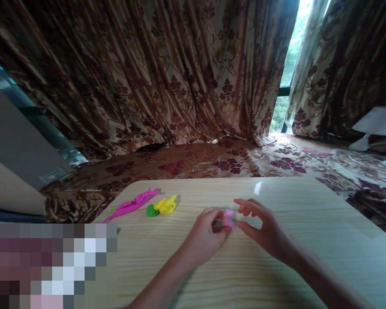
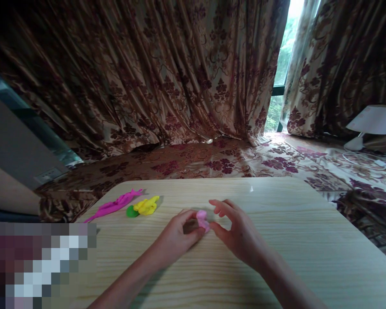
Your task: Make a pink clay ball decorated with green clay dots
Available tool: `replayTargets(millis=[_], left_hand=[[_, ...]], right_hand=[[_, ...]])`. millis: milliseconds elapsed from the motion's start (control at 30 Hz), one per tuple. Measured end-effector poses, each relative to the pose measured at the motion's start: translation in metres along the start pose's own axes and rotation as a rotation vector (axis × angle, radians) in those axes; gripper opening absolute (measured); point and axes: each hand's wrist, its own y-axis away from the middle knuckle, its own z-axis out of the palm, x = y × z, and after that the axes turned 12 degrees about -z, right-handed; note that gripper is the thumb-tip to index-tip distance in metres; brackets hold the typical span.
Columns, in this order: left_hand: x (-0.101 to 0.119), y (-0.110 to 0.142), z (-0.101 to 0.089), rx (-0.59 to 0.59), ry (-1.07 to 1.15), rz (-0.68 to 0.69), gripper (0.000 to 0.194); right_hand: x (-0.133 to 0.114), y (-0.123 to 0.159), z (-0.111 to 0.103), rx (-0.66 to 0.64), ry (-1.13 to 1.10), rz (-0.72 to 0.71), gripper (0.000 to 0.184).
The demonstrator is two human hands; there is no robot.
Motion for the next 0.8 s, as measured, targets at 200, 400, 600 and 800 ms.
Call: replayTargets(millis=[200,400,600,800], left_hand=[[0.021,0.008,-0.009,-0.197,0.137,-0.095,0.015],[0.026,0.009,-0.014,-0.284,0.186,-0.141,0.026],[0.018,0.010,-0.006,-0.265,0.020,-0.160,0.029],[0.022,0.013,-0.005,-0.067,-0.270,0.231,0.026]], right_hand=[[-0.017,-0.007,-0.010,-0.009,-0.102,-0.065,0.017],[-0.028,-0.009,-0.013,-0.077,0.007,-0.137,0.019],[-0.030,-0.003,0.000,-0.178,0.134,0.023,0.012],[-0.021,-0.003,0.000,-0.193,-0.036,0.267,0.024]])
